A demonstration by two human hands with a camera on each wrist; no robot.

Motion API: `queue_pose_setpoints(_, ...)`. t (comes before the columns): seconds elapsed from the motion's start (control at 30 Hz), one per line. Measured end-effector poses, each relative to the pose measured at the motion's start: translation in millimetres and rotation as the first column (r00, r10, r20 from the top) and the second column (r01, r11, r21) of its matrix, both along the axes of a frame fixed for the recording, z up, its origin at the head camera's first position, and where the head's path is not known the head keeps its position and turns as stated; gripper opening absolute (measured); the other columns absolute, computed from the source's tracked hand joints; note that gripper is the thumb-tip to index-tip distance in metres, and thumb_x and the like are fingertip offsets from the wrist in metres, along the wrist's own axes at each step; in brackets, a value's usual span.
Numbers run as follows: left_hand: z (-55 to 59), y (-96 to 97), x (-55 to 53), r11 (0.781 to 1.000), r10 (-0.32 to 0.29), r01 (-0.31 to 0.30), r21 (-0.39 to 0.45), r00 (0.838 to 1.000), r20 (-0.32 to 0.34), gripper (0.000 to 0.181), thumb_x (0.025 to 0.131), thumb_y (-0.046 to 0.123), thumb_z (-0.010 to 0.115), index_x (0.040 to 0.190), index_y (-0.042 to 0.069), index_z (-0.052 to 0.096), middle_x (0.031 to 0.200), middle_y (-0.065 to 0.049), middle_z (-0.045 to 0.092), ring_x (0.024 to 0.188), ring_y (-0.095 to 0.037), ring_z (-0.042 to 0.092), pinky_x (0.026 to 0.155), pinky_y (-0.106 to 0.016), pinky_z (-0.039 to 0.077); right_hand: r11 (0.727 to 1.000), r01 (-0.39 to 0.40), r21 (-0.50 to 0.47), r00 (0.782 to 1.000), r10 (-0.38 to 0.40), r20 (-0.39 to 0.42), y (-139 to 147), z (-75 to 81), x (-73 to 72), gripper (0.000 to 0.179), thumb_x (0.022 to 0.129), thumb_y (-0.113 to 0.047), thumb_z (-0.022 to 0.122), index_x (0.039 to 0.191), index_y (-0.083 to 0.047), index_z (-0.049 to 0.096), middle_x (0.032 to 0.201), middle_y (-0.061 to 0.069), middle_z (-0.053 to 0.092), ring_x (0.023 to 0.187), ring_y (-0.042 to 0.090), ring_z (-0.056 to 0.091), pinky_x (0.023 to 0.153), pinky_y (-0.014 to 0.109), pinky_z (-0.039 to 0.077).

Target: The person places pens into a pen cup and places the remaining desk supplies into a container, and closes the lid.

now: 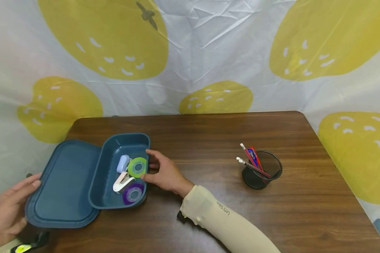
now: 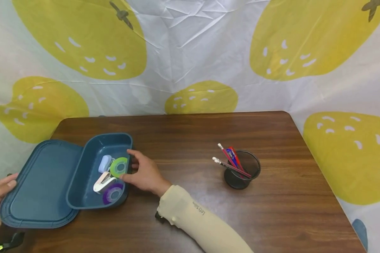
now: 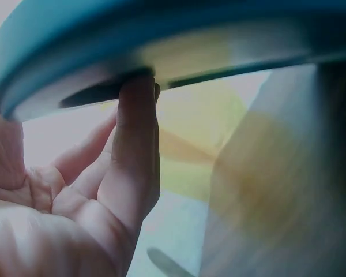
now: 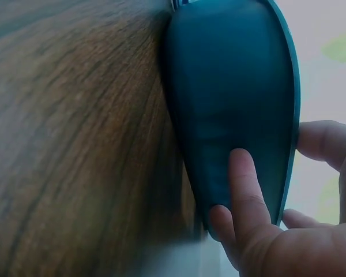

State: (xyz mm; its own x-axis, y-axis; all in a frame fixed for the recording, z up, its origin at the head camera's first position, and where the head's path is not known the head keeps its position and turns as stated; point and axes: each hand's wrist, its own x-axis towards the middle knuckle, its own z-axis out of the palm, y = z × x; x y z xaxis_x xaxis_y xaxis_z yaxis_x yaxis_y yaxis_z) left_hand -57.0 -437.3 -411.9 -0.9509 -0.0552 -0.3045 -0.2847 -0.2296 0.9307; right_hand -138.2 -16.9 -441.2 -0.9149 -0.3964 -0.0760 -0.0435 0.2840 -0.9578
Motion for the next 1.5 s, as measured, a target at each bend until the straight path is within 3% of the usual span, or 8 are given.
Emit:
queue_pose_setpoints(0.27, 22.2, 21.8, -4.5, 0.992, 0.030, -0.035, -0.121, 0.998, -0.050, 0.029, 0.108, 0.017, 0.062, 0.123, 0.039, 0.073, 0.091, 0.008, 0.080, 0.064, -0.012, 0.072, 0.039, -0.031, 0.046, 1.000, -0.001, -0.008, 1.000, 0.001, 0.004, -0.7, 3.0, 0.6, 0.085, 0.087, -0.019, 0.088, 0.160, -0.018, 0.045, 0.154, 0.016, 0.058, 0.136, 0.033, 0.062, 0.109, 0.043, 0.055)
queue_pose_setpoints(0.47, 35.2, 40.0, -5.2, 0.967, 0.062, -0.079, -0.240, 0.995, -0.080, 0.029, 0.105, 0.022, 0.068, 0.127, 0.041, 0.068, 0.097, 0.019, 0.076, 0.063, -0.008, 0.070, 0.045, -0.036, 0.051, 0.999, 0.006, -0.044, 1.000, -0.005, 0.018, 0.8, 3.6, -1.2, 0.081, 0.087, -0.016, 0.086, 0.158, -0.015, 0.048, 0.153, 0.017, 0.057, 0.135, 0.036, 0.062, 0.106, 0.043, 0.057)
queue_pose_setpoints(0.63, 47.5, 59.3, -10.2, 0.972, 0.125, -0.154, -0.180, 0.978, -0.165, 0.030, 0.101, 0.015, 0.073, 0.127, 0.031, 0.075, 0.095, 0.011, 0.078, 0.071, -0.013, 0.077, 0.056, -0.035, 0.062, 0.996, 0.026, -0.089, 0.999, -0.022, 0.044, 4.7, 5.5, -2.9, 0.074, 0.089, -0.014, 0.084, 0.156, -0.012, 0.051, 0.150, 0.015, 0.060, 0.135, 0.037, 0.061, 0.102, 0.045, 0.058)
queue_pose_setpoints(0.9, 67.1, 101.3, -18.4, 0.909, 0.237, -0.300, -0.288, 0.943, -0.234, 0.036, 0.096, 0.014, 0.079, 0.132, 0.018, 0.076, 0.094, 0.014, 0.076, 0.073, -0.002, 0.073, 0.056, -0.022, 0.059, 0.994, 0.035, -0.099, 0.999, -0.034, 0.008, 9.8, 10.0, -5.2, 0.067, 0.091, -0.018, 0.082, 0.152, -0.009, 0.055, 0.148, 0.014, 0.062, 0.133, 0.037, 0.062, 0.110, 0.051, 0.053)
queue_pose_setpoints(1.0, 73.0, 116.6, -19.0, 0.887, 0.220, -0.306, -0.345, 0.938, -0.267, 0.040, 0.094, 0.015, 0.082, 0.133, 0.015, 0.075, 0.095, 0.014, 0.075, 0.078, -0.001, 0.070, 0.059, -0.016, 0.056, 0.995, 0.037, -0.093, 0.999, -0.037, -0.004, 10.9, 13.6, -5.9, 0.066, 0.092, -0.021, 0.081, 0.152, -0.011, 0.055, 0.147, 0.013, 0.063, 0.132, 0.035, 0.064, 0.109, 0.048, 0.054)
queue_pose_setpoints(1.2, 78.6, 146.9, -21.8, 0.890, 0.197, -0.308, -0.335, 0.924, -0.328, 0.039, 0.088, 0.004, 0.086, 0.126, 0.008, 0.077, 0.093, 0.010, 0.077, 0.084, -0.004, 0.069, 0.066, -0.013, 0.055, 0.989, 0.030, -0.146, 0.999, -0.027, 0.023, 11.6, 23.3, -3.5, 0.063, 0.094, -0.021, 0.080, 0.152, -0.014, 0.056, 0.152, 0.016, 0.058, 0.134, 0.032, 0.062, 0.092, 0.038, 0.063)
queue_pose_setpoints(1.37, 78.6, 170.1, -24.3, 0.798, 0.162, -0.318, -0.512, 0.931, -0.327, 0.039, 0.087, 0.008, 0.088, 0.125, 0.008, 0.078, 0.093, 0.016, 0.075, 0.087, -0.005, 0.066, 0.069, -0.012, 0.053, 0.995, 0.054, -0.081, 0.995, -0.061, -0.077, 10.0, 30.1, -0.8, 0.059, 0.095, -0.029, 0.078, 0.149, -0.014, 0.059, 0.150, 0.012, 0.061, 0.136, 0.031, 0.061, 0.109, 0.049, 0.054)
queue_pose_setpoints(1.5, 76.3, 184.5, -25.3, 0.749, 0.120, -0.305, -0.588, 0.936, -0.332, 0.041, 0.088, 0.013, 0.088, 0.127, 0.006, 0.076, 0.095, 0.019, 0.073, 0.088, -0.006, 0.066, 0.072, -0.012, 0.053, 0.996, 0.081, -0.028, 0.986, -0.084, -0.141, 8.6, 35.6, -0.3, 0.056, 0.096, -0.032, 0.077, 0.147, -0.016, 0.061, 0.148, 0.006, 0.063, 0.135, 0.026, 0.062, 0.114, 0.048, 0.050)
